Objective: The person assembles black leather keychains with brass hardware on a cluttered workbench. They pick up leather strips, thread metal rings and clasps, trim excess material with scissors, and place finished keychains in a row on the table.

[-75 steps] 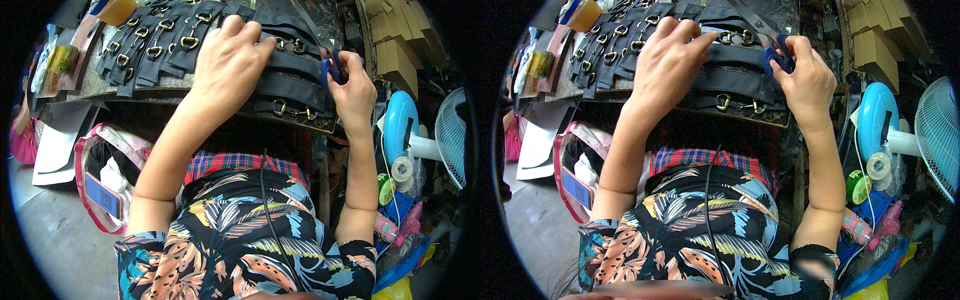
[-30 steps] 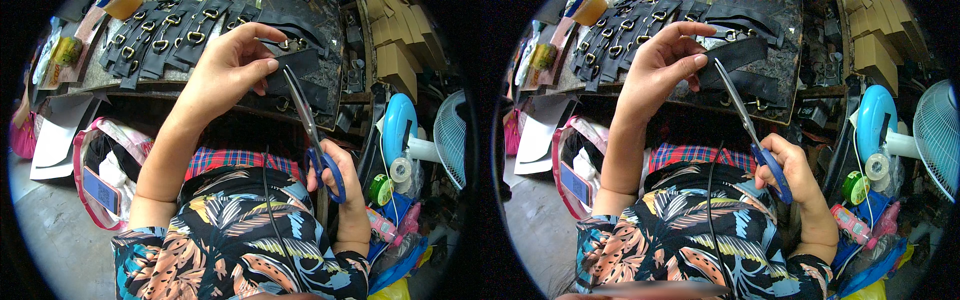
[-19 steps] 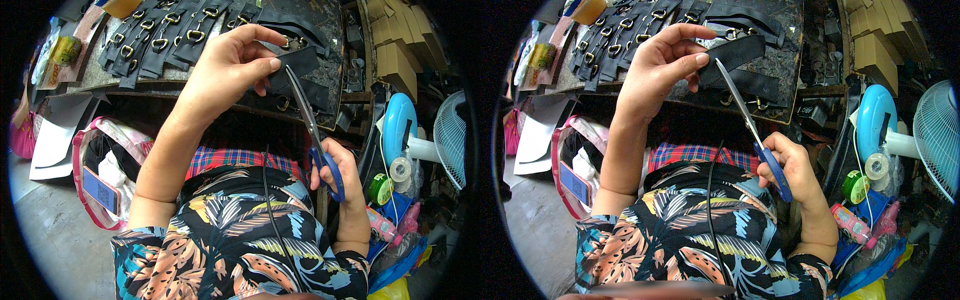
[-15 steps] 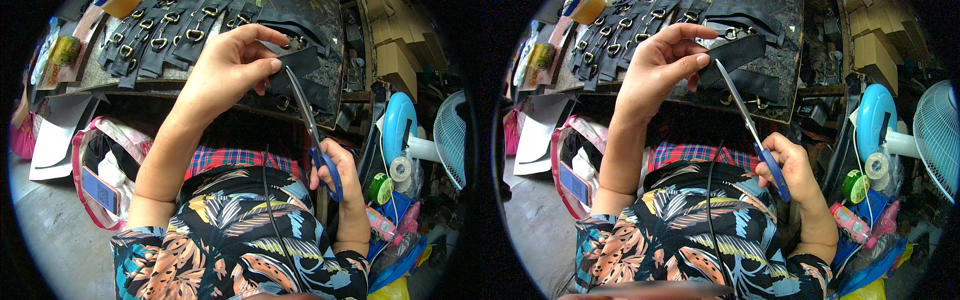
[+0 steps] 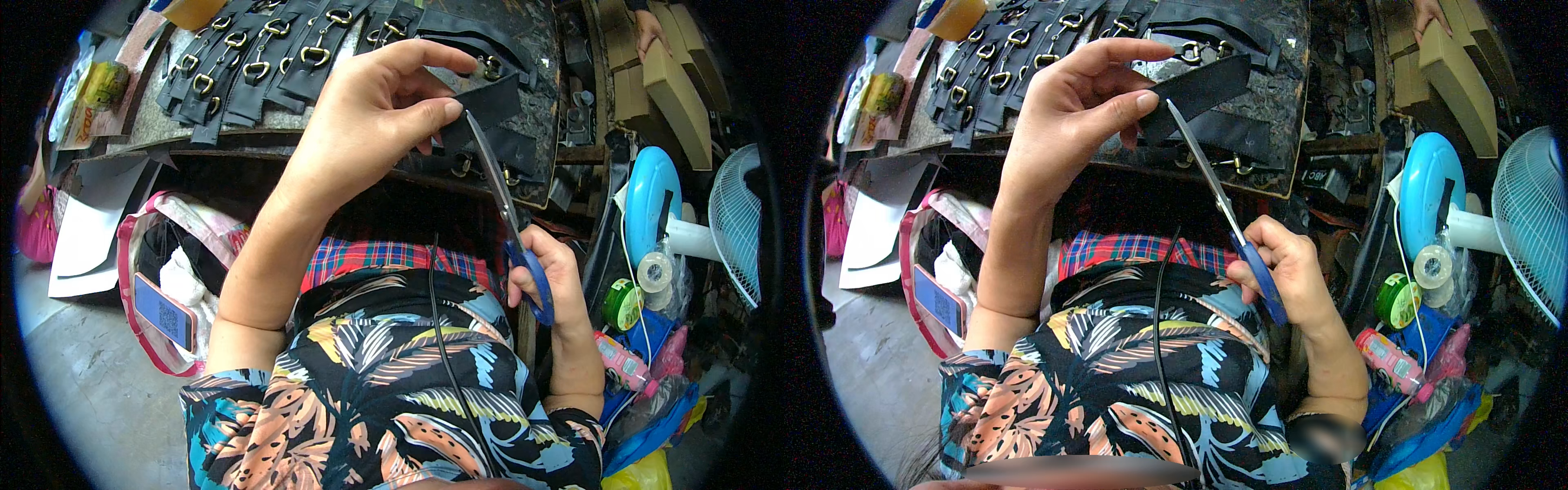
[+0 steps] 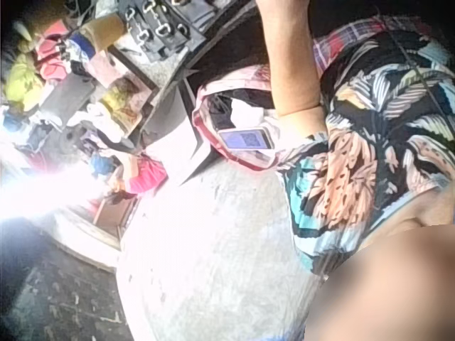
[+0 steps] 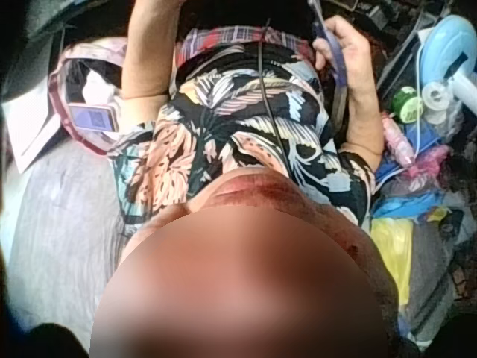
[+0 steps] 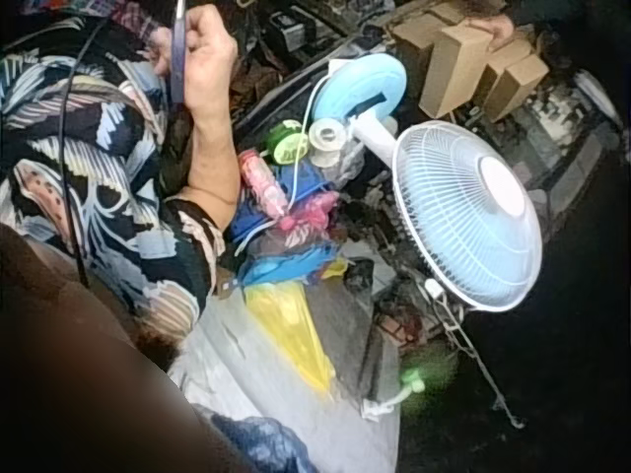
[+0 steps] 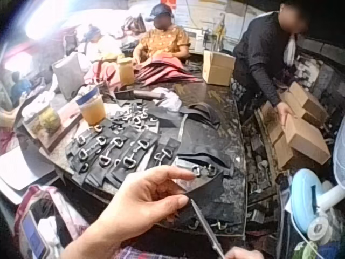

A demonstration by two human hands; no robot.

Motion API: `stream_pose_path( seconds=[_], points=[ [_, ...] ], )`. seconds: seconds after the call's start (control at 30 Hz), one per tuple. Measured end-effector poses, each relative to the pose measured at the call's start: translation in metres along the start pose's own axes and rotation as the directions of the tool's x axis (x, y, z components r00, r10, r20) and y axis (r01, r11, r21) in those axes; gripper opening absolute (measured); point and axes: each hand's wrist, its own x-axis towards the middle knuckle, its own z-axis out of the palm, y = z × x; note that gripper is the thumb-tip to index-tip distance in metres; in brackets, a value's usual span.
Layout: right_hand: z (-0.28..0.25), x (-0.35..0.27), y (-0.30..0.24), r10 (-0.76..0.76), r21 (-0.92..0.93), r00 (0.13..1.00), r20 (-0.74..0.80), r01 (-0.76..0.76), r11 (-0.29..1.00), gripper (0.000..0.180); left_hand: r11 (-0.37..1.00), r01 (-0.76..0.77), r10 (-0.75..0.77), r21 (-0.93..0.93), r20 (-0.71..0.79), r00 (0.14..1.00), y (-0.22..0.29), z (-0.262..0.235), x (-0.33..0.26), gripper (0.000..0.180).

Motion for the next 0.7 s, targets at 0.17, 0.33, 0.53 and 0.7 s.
stream_pose_path(
  seconds=[0.17,0.33,0.53,0.7],
  points=[
    [-0.003,0.002,0.0,0.012,-0.005,0.999,-0.039,-0.012,1.0,0.037,0.997,0.004,-0.008,-0.075,-0.046,0.999,-0.004,0.002,-0.001,0.034],
    [-0.025,0.008,-0.008,-0.189,0.145,0.981,0.045,0.181,0.973,0.035,0.983,-0.013,-0.006,-0.181,-0.102,0.995,-0.005,-0.005,-0.004,0.038],
    [-0.033,0.04,-0.024,-0.551,0.046,0.779,-0.3,0.589,0.807,0.068,0.907,-0.025,0.037,-0.42,0.02,0.999,-0.006,-0.003,-0.024,0.038],
    [-0.019,0.046,-0.034,-0.525,-0.005,0.739,-0.423,0.578,0.816,0.038,0.977,0.096,-0.075,-0.191,0.116,0.99,-0.001,-0.005,-0.039,0.034]
  ],
)
